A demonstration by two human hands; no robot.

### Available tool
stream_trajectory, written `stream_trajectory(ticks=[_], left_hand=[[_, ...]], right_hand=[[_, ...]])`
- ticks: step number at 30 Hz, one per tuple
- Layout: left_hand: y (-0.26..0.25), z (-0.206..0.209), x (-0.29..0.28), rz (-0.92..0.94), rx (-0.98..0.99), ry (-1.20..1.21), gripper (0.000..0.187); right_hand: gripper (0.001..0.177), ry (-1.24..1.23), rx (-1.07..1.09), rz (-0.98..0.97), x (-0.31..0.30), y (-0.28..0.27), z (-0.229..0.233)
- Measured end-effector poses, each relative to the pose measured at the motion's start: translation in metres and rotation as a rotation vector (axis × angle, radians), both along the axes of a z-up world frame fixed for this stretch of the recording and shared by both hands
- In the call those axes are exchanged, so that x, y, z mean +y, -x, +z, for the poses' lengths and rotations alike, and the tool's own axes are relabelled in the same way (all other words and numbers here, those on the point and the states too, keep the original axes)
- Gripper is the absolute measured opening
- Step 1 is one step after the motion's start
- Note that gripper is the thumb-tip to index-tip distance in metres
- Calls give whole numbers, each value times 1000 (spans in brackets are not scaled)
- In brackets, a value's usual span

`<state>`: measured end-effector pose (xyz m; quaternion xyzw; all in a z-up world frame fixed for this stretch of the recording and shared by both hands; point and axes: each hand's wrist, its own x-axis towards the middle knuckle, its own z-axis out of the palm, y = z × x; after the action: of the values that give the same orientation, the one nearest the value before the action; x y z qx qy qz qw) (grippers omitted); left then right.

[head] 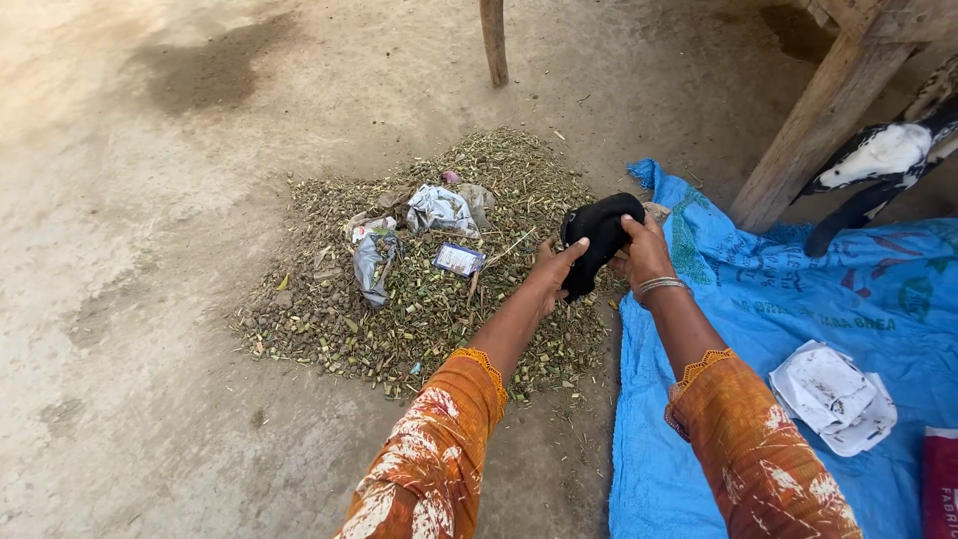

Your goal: Sorting and packing dried leaves and twigs, likely for animal fodder, into bags and containers.

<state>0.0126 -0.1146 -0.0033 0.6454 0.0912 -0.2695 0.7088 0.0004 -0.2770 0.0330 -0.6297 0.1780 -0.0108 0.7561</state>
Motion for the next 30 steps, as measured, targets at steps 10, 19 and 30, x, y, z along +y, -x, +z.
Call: stream_trajectory(ticks=[10,19,30], left_hand=[[-22,-35,-58,88,23,566,55],[-13,-24,-63,166,-45,702,37],[-32,-27,-70,313,-2,663,52]], right_hand=[[32,-38,-115,-122,-30,-4,-13],[28,-48,-185,-244,-55,-21,-60],[31,118,-51,-388,-55,-15,-34]])
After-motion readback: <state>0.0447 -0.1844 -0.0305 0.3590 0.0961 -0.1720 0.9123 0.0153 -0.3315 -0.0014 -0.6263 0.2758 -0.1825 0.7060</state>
